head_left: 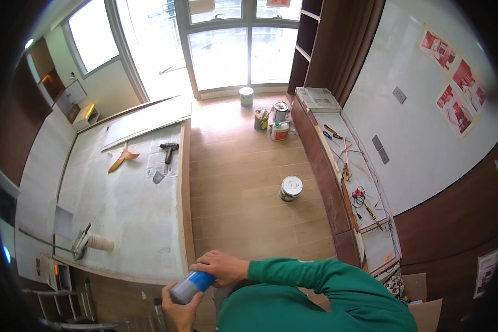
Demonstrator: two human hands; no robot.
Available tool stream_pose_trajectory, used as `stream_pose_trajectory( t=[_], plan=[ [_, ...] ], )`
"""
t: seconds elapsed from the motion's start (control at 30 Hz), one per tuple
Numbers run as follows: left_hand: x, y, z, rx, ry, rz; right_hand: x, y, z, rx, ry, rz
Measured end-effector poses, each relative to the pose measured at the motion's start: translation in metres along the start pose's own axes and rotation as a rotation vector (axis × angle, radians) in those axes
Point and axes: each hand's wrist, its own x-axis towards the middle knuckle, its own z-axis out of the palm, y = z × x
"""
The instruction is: The person retrieves a spray can and walks to a wooden cabinet. They apply masking tape to the cabinet's edge, then use a sanding block to smooth the taped area. The person removes the tape and continues sanding the cabinet edge.
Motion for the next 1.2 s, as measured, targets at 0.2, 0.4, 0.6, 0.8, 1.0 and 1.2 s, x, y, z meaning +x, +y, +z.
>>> stream_pose_trajectory(
  t=[0.2, 0.4, 0.6, 0.8, 1.0, 1.2],
  plan=[
    [0.147, -0.052, 0.023, 0.145, 0.138, -0.055, 0.078, 0.171, -0.031, 0.172, -0.021, 0.249],
    [0.358, -0.028, 0.07, 0.314, -0.095, 0.148, -0.128, 0.418, -0.001, 0.037, 0.635, 1.535],
    [0.542, 0.034, 0.127, 0.329, -0.284, 0.326, -0.289, 0.347, -0.007, 0.47, 1.126, 2.088],
    [0.694, 0.087, 0.253, 0.351, -0.31, 0.481, -0.139, 0.367, 0.003, 1.093, 1.198, 2.303],
    [0.809, 0.131, 0.362, 0.374, -0.397, 0.399, 0.001, 0.55, -0.131, 0.948, 0.818, 2.098],
    [0.92, 0.172, 0.452, 0.343, -0.382, 0.328, 0.005, 0.758, -0.332, 0.561, 1.079, 1.78]
  ],
)
